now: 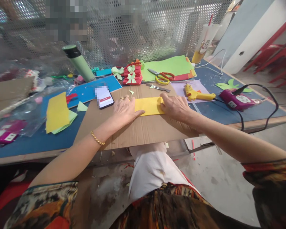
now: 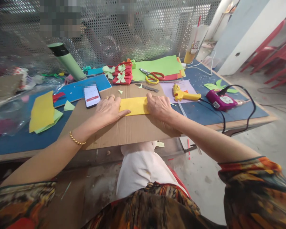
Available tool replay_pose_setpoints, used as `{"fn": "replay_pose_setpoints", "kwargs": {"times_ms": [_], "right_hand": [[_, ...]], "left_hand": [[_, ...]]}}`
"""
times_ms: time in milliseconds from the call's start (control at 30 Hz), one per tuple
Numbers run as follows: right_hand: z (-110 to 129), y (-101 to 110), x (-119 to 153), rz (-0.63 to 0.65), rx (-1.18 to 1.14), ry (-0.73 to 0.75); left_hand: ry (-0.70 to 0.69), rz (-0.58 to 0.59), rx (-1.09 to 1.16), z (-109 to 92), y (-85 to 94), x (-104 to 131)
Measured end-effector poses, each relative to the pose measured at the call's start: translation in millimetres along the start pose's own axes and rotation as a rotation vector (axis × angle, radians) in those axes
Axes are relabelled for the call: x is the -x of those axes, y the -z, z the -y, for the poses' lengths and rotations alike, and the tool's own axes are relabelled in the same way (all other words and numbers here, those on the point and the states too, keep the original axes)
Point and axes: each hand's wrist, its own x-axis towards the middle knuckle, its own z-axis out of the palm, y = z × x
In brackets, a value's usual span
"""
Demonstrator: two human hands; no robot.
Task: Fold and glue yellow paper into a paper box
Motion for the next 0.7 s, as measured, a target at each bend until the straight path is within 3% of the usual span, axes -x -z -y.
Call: {"fn": "replay_pose_setpoints", "kwargs": {"times_ms": [67,133,200,267,367,500,700], "right_hand": [[-1,1,4,-0.127,0.042,0.155],[0,-1,7,-0.251,0.055,0.420],[2,-8,8,-0.299,0.026,0.689],[4,-16,5,-0.276,-0.012,0.865],[3,-24,-2,-0.211,-0.047,0.975],[-4,-19,-9,-0.187,-0.067,1.068],[-21,-15,-4,-0.250,0.038,1.067]], "left_hand": [[0.007,0.023,-0.002,-1,1.7,0],[0.010,0.045,-0.013,-1,3.2,0],[0.012,0.061,-0.026,-2,4.3,0],[0.014,0.065,-0.036,-3,4.6,0],[0.006,0.066,-0.043,-3,4.5,-1],[0.016,0.072,-0.053,-4,6.1,-1],[0.027,0.084,-0.061,-4,8.6,-1]]}}
